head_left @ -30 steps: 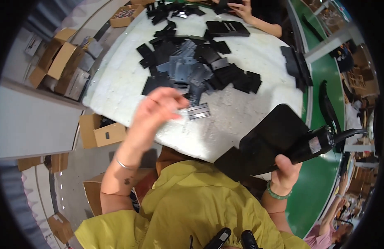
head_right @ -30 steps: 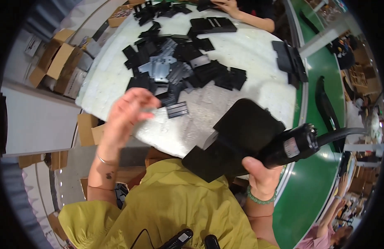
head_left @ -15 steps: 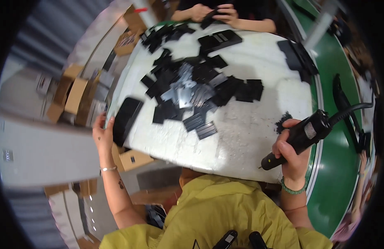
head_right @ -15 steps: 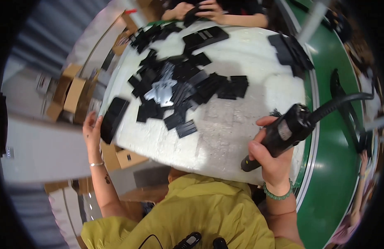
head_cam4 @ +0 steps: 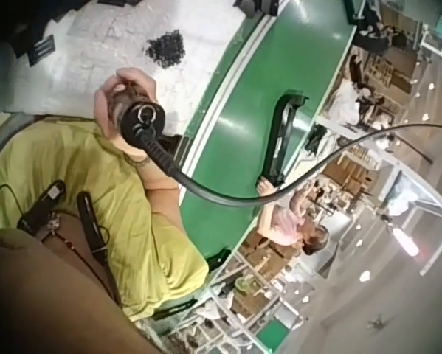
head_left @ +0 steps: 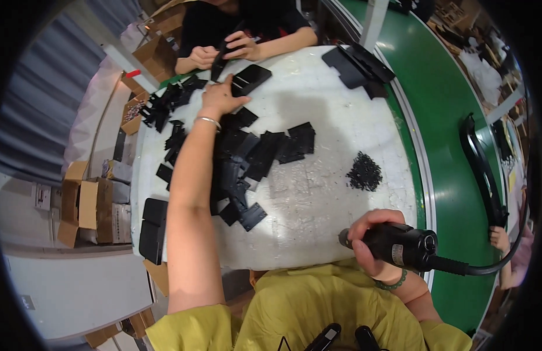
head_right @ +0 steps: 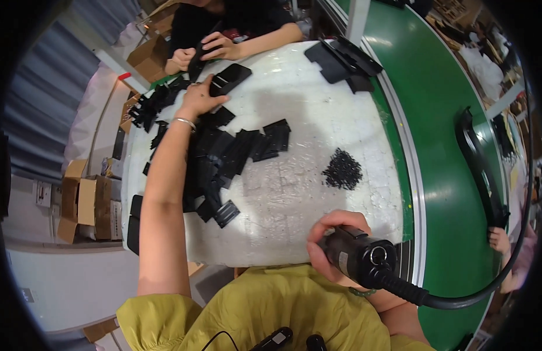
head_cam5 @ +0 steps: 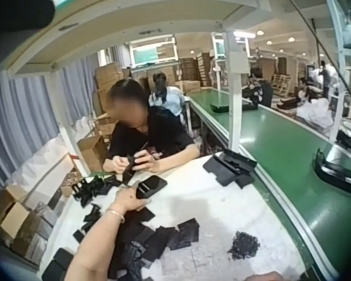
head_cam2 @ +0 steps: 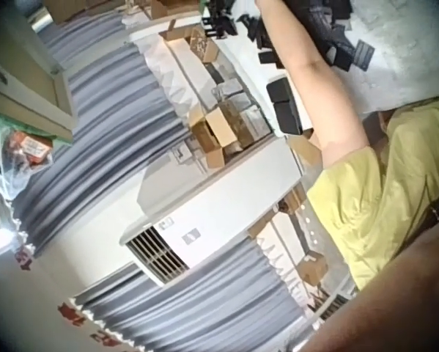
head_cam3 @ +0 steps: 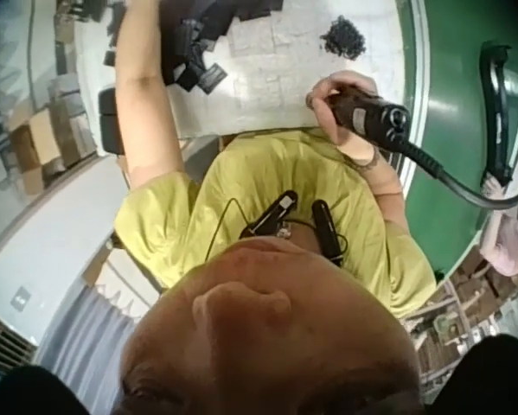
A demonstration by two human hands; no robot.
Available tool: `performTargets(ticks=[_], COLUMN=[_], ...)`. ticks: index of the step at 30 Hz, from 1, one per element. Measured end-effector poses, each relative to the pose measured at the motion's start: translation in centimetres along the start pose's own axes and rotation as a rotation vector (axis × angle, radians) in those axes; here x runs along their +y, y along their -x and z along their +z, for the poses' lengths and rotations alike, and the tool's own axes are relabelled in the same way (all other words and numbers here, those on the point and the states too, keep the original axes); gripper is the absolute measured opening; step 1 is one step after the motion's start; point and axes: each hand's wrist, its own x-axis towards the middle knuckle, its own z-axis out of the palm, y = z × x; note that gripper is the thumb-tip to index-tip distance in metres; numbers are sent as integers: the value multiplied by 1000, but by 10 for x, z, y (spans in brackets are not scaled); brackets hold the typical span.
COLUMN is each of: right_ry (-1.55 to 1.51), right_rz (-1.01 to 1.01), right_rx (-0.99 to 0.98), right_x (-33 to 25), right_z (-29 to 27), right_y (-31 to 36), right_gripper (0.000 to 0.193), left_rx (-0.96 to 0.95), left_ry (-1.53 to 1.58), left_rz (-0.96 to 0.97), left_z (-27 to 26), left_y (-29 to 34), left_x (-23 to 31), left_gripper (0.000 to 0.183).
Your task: Assemble small black plastic components using an electric screwdriver and screws at a production workstation.
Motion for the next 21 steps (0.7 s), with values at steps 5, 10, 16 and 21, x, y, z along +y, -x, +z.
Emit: performTargets(ticks=[5,10,16,21], right_ry=[-11,-192,-293,-142], right_rz=[99,42,-227,-159], right_rx=[-29,40,288,329], right_x=[-6,0,15,34], right_z=[-9,-23,-37,-40], right_y=[-8,-14,-58,-79], right_gripper=[46,41,32,32], left_rx=[176,288,8,-245], left_ry=[83,257,531,595], left_rz=[139,187,405,396], left_z=[-11,-55,-71,-31], left_y=[1,69,213,277], left_x=[-6,37,117,134], left_gripper=[79,69,66,67])
